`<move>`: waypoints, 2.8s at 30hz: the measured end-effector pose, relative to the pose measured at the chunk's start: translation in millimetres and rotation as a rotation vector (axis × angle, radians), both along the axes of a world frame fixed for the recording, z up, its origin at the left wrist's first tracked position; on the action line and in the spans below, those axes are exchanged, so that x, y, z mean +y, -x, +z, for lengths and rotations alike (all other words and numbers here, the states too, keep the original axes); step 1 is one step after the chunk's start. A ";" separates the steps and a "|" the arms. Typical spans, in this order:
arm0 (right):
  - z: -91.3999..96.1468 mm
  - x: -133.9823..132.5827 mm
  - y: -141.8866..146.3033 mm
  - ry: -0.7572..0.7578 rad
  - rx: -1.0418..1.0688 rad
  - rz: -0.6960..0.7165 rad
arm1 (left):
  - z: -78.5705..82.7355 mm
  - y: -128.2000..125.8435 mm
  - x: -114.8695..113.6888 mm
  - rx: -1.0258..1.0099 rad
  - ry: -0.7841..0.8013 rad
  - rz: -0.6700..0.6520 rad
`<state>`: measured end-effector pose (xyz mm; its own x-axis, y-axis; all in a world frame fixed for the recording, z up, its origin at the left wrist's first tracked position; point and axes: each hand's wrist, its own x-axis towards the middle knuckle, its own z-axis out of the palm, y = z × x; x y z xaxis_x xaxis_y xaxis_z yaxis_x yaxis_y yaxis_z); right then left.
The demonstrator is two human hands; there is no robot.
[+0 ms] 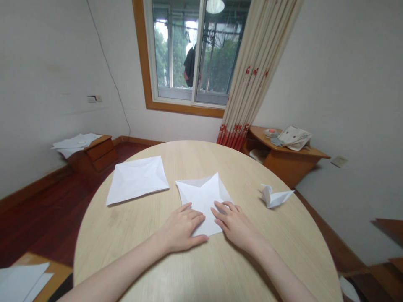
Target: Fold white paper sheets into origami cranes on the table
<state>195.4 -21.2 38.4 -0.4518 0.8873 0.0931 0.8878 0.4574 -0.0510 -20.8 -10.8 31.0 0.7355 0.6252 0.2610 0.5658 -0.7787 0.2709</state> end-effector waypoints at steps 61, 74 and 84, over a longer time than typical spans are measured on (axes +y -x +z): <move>-1.8 6.9 8.3 -0.688 0.090 -0.004 | -1.8 8.9 11.1 0.007 -0.036 -0.081; -27.5 9.1 22.4 -0.674 0.100 -0.079 | -6.1 11.7 9.9 0.058 -0.078 -0.067; -34.8 14.0 21.1 -0.541 0.170 -0.120 | -2.4 8.4 7.5 0.110 -0.145 -0.046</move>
